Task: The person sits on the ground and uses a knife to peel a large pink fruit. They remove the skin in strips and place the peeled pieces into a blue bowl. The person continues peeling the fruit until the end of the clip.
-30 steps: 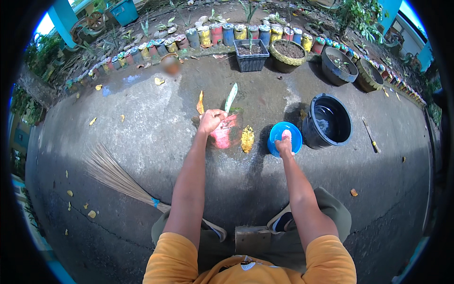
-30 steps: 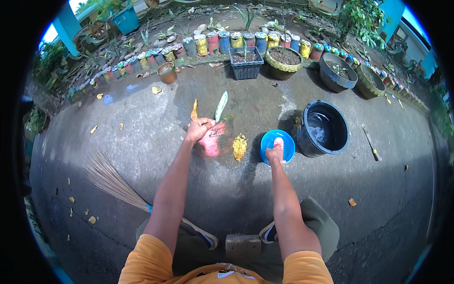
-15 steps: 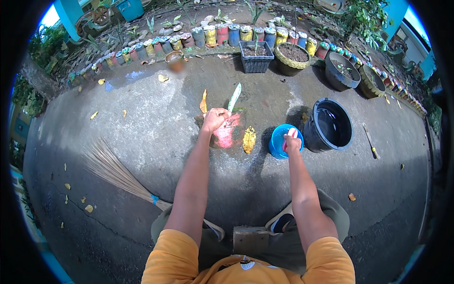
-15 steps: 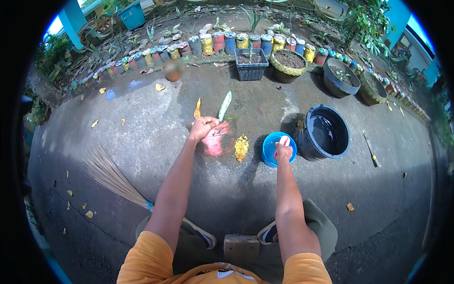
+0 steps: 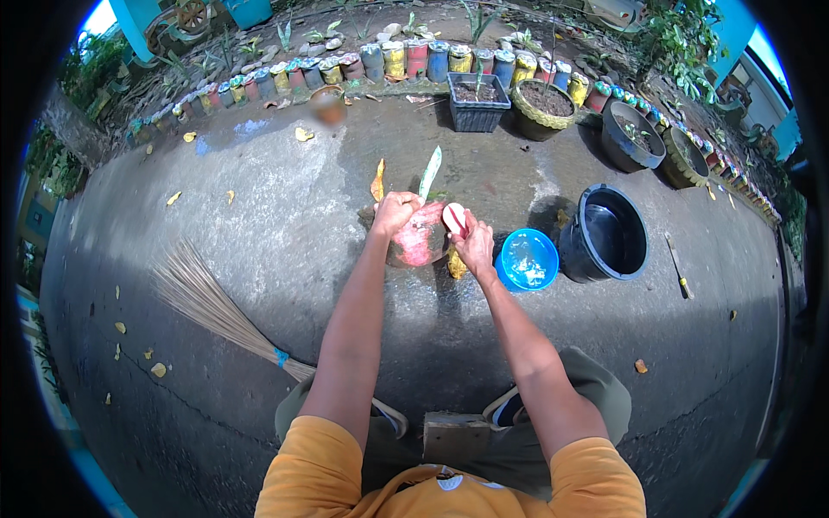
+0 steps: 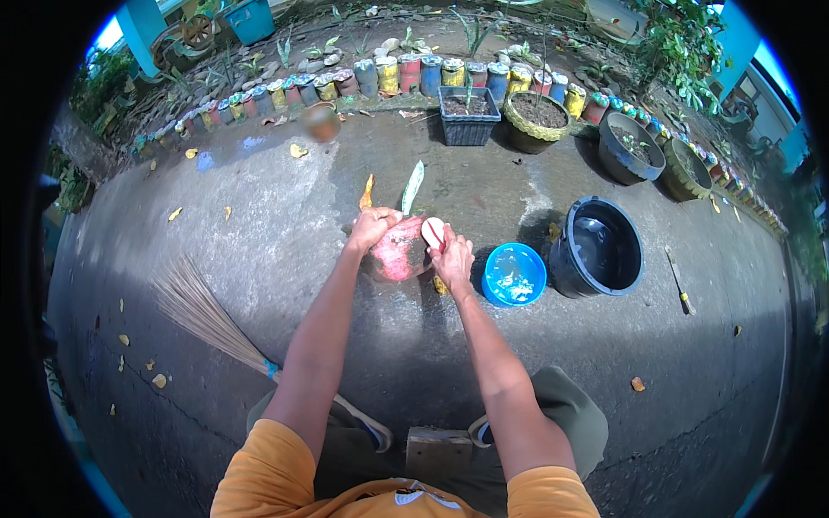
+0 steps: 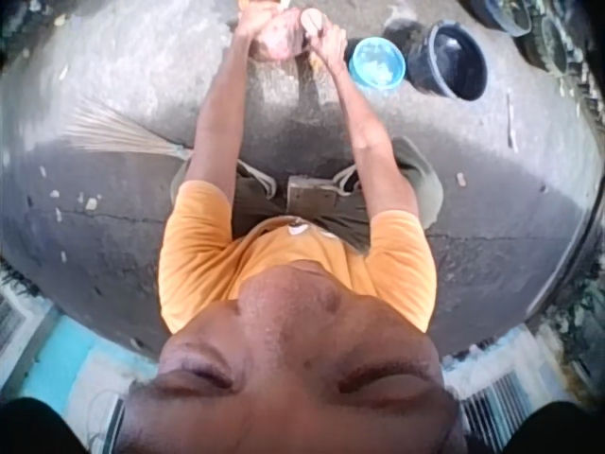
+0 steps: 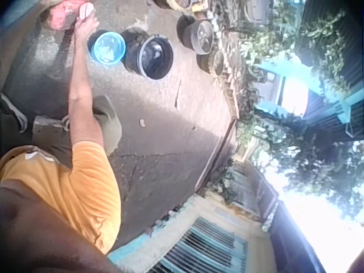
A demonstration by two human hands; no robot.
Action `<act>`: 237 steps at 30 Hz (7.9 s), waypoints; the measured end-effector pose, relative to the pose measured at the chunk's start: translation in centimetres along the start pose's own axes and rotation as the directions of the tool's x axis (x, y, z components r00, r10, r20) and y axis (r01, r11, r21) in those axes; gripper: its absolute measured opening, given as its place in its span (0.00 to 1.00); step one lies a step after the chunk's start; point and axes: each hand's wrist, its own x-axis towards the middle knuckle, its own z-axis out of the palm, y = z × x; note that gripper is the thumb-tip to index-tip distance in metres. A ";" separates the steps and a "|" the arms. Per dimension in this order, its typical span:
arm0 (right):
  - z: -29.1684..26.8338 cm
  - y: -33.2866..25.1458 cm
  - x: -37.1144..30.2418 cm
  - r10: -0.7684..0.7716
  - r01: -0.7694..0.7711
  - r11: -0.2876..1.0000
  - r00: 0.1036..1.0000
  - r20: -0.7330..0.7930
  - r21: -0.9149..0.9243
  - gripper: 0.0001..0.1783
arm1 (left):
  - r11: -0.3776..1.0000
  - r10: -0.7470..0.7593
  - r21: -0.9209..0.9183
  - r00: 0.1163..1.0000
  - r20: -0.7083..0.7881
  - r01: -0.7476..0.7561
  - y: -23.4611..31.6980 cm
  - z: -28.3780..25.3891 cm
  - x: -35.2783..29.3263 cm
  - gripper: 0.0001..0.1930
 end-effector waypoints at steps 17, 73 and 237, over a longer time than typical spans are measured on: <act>1.6 -0.2 -1.2 -0.184 0.151 0.978 0.949 0.255 0.145 0.39 | 0.999 -0.003 0.033 1.000 -0.024 0.004 0.5 -0.6 -0.1 0.14; 3.1 1.4 -3.0 -0.098 0.027 0.942 0.976 0.195 0.335 0.40 | 0.996 0.023 0.091 0.998 -0.057 -0.018 0.6 -0.7 0.0 0.16; 6.5 1.1 -5.9 0.166 -0.235 0.756 0.972 0.168 0.611 0.34 | 0.999 0.045 0.018 0.995 -0.086 -0.044 -0.1 -0.1 1.7 0.14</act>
